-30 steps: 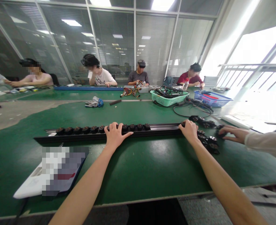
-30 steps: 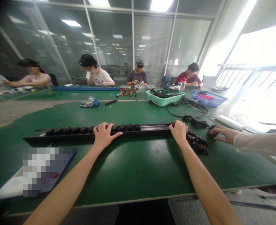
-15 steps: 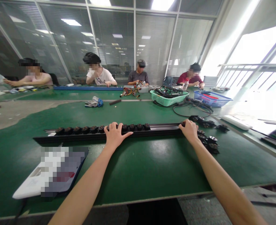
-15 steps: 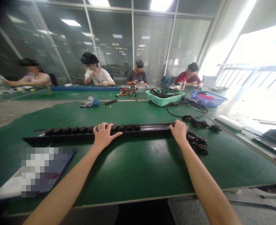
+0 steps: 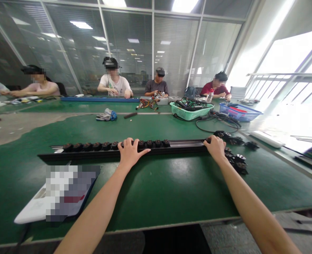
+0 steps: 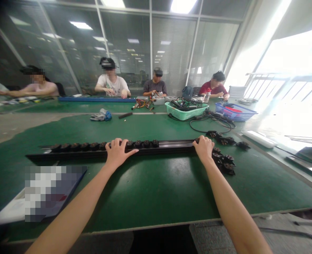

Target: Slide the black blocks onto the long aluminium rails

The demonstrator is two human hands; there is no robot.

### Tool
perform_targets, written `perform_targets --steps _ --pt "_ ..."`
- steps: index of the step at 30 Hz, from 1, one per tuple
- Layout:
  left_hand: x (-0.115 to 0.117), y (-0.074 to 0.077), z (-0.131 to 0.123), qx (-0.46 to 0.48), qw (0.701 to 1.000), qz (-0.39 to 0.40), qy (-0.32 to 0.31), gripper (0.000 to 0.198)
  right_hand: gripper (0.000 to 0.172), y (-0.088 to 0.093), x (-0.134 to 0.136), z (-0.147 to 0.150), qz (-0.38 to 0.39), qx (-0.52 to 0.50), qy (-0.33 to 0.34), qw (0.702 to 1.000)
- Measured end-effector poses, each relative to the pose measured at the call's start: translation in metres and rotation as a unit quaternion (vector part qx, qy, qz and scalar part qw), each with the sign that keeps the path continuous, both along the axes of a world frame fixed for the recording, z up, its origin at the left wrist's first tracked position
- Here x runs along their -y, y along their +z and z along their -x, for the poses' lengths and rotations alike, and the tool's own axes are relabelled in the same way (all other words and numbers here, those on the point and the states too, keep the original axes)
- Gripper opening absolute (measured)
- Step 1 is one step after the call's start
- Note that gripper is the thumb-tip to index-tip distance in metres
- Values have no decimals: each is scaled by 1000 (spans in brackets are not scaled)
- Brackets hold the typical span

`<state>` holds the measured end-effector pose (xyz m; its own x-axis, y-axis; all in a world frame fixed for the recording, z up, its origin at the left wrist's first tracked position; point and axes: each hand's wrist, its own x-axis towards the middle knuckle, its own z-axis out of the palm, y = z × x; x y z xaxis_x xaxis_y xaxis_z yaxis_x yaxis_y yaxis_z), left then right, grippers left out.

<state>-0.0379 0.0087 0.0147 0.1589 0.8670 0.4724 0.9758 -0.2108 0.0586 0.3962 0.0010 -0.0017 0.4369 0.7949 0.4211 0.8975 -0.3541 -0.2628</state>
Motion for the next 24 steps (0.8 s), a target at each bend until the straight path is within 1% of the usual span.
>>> perform_targets --steps 10,24 --pt "0 1 -1 -4 1000 0 4 83 39 3 3 5 27 16 -15 999" --pt "-1 -1 1 -17 1000 -8 3 85 39 2 1 -3 47 10 -28 998"
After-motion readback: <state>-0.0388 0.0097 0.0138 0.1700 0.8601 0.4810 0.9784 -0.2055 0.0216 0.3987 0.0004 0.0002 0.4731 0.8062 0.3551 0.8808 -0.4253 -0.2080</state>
